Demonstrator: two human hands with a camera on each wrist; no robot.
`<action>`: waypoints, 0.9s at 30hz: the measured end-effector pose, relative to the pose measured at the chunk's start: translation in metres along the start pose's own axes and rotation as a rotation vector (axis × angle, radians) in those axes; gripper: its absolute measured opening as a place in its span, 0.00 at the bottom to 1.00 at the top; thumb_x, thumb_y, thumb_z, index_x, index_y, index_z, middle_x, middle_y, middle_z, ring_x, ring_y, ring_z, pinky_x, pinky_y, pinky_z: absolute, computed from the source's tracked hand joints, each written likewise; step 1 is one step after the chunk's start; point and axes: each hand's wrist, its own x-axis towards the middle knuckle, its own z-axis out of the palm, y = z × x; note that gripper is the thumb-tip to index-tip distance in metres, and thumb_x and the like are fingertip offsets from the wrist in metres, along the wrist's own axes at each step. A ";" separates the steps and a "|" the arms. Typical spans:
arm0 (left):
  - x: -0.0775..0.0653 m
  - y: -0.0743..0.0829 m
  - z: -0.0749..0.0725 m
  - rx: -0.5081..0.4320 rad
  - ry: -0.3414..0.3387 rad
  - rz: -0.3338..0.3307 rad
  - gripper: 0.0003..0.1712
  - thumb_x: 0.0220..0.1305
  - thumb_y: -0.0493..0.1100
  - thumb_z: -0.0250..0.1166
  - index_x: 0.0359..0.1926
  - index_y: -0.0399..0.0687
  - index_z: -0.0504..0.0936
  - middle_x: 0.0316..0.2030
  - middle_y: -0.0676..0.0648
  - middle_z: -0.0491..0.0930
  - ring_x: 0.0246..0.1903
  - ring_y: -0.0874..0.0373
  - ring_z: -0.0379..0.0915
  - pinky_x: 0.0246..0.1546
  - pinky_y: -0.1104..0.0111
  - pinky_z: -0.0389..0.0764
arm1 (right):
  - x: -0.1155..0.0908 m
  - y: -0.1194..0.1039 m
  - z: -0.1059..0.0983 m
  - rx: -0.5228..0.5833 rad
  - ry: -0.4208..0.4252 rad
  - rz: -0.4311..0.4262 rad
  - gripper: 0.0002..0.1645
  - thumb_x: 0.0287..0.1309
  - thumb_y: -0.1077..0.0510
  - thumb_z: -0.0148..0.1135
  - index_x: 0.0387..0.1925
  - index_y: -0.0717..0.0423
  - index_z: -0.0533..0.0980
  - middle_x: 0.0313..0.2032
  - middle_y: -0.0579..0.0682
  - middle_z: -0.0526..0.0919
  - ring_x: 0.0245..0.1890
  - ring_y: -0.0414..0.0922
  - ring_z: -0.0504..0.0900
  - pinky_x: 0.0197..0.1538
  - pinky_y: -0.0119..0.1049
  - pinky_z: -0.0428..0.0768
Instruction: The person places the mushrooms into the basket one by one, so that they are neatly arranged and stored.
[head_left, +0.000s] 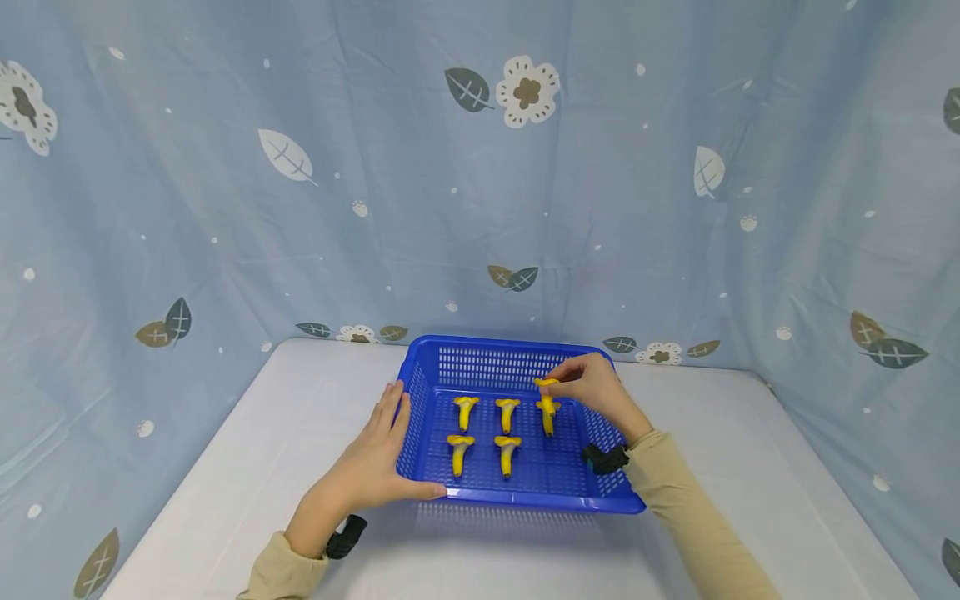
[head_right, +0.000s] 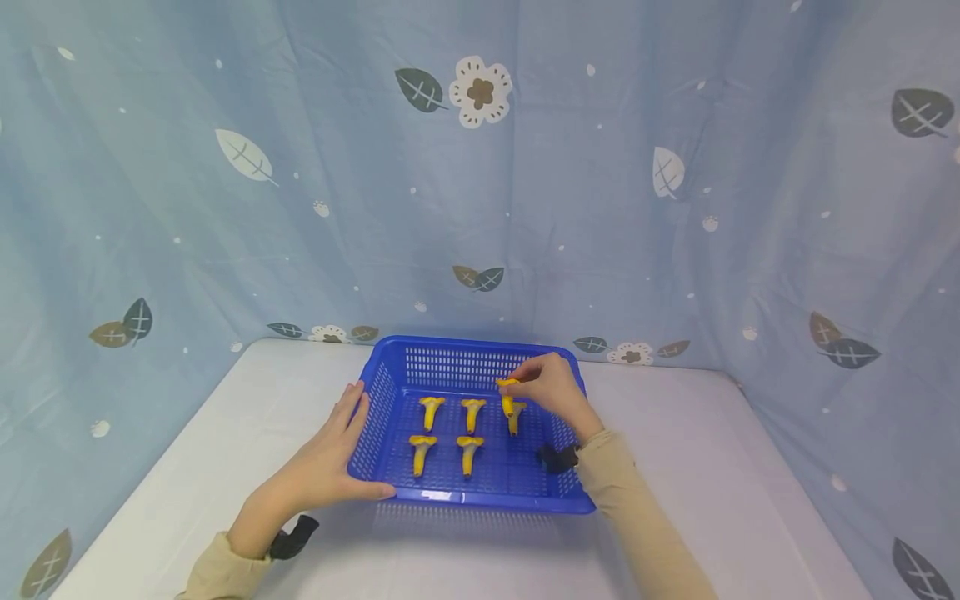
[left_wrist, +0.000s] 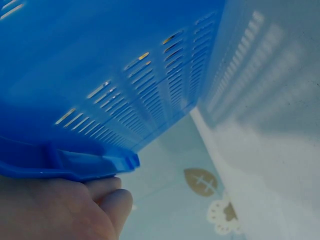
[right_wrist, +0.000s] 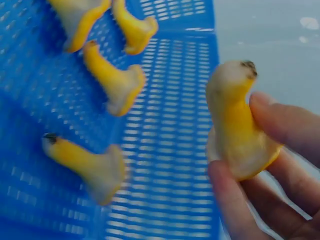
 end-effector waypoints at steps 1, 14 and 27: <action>0.000 0.000 0.000 0.002 0.001 -0.001 0.84 0.37 0.84 0.66 0.77 0.32 0.39 0.77 0.36 0.30 0.76 0.40 0.25 0.69 0.41 0.53 | 0.000 0.002 0.001 0.009 -0.011 0.010 0.08 0.51 0.60 0.76 0.34 0.59 0.87 0.34 0.50 0.87 0.33 0.48 0.85 0.42 0.44 0.84; 0.000 0.000 0.000 0.009 0.008 -0.002 0.85 0.37 0.85 0.64 0.77 0.32 0.39 0.78 0.37 0.30 0.76 0.40 0.25 0.69 0.42 0.53 | 0.004 0.021 0.006 -0.064 -0.205 -0.022 0.11 0.43 0.61 0.80 0.23 0.58 0.81 0.27 0.46 0.82 0.29 0.43 0.79 0.36 0.37 0.81; 0.000 0.001 -0.001 -0.001 0.007 -0.004 0.84 0.37 0.86 0.64 0.77 0.33 0.40 0.78 0.37 0.30 0.76 0.40 0.25 0.69 0.42 0.53 | 0.001 0.027 0.009 -0.133 -0.432 -0.076 0.15 0.43 0.62 0.80 0.18 0.57 0.78 0.19 0.43 0.77 0.22 0.40 0.73 0.28 0.33 0.75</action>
